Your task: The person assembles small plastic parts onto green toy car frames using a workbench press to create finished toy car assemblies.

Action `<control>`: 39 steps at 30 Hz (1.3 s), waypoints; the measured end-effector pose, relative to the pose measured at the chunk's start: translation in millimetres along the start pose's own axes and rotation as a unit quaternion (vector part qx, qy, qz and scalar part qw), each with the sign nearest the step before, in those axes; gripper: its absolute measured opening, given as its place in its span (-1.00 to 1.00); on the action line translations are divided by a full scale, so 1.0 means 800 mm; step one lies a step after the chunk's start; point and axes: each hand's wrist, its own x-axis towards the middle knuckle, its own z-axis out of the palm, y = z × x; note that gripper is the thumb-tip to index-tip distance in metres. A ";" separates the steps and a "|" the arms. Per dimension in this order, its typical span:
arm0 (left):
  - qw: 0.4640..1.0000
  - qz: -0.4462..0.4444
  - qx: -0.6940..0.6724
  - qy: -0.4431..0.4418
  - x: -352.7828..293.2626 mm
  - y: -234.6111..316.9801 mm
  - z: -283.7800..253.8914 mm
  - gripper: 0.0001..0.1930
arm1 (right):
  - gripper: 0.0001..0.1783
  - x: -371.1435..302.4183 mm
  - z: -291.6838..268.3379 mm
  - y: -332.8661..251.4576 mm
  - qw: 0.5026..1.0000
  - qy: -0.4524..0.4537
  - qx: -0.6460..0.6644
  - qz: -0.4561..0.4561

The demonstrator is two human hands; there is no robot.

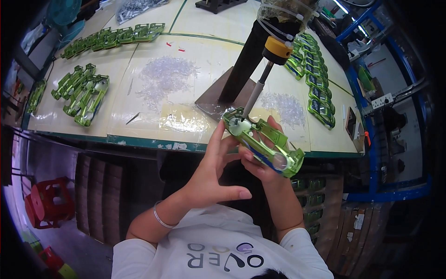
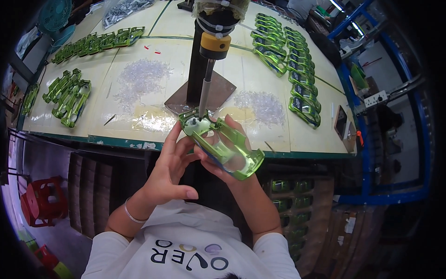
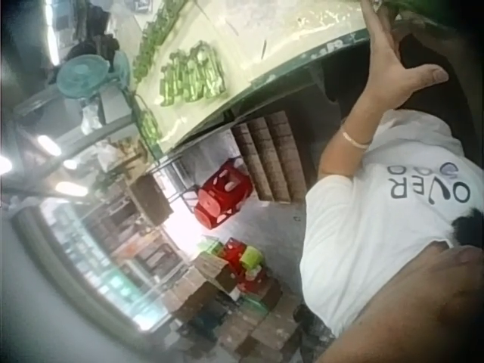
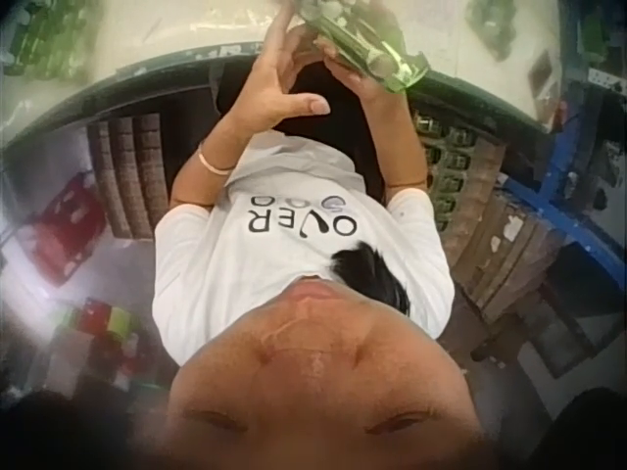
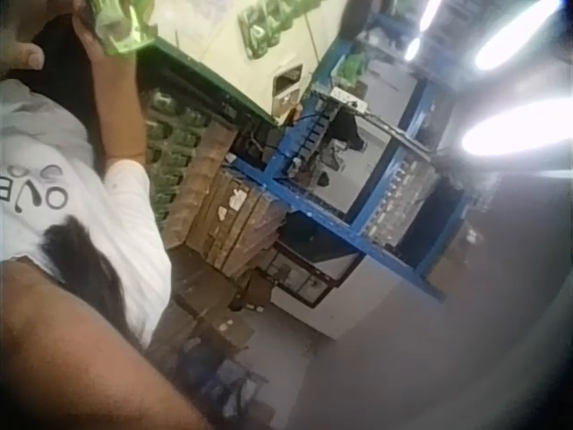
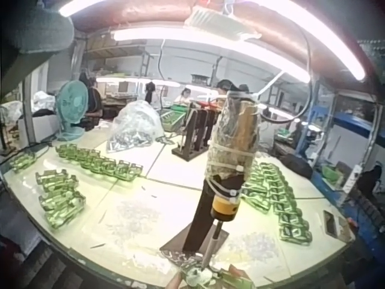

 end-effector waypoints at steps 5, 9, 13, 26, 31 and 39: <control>0.999 -0.033 -0.033 0.025 0.005 -0.016 -0.003 0.19 | -0.37 0.000 0.005 0.012 0.985 0.115 -0.121 -0.048; 0.995 -0.051 -0.071 0.039 0.011 -0.021 0.000 0.20 | -0.49 -0.003 0.003 0.018 0.983 0.138 -0.090 -0.086; 0.993 -0.067 -0.092 0.043 0.017 -0.020 0.006 0.21 | -0.54 -0.008 -0.014 0.015 0.983 0.049 -0.123 -0.125; 0.987 -0.067 -0.147 0.023 0.023 -0.006 0.011 0.26 | -0.55 -0.011 0.007 0.024 0.969 0.059 -0.135 -0.201; 0.984 -0.069 -0.161 0.020 0.024 -0.005 0.012 0.26 | -0.56 -0.014 0.010 0.027 0.965 0.057 -0.160 -0.200; 0.987 -0.087 -0.137 0.020 0.026 0.002 0.014 0.25 | -0.52 -0.018 0.012 0.027 0.972 0.072 -0.128 -0.183</control>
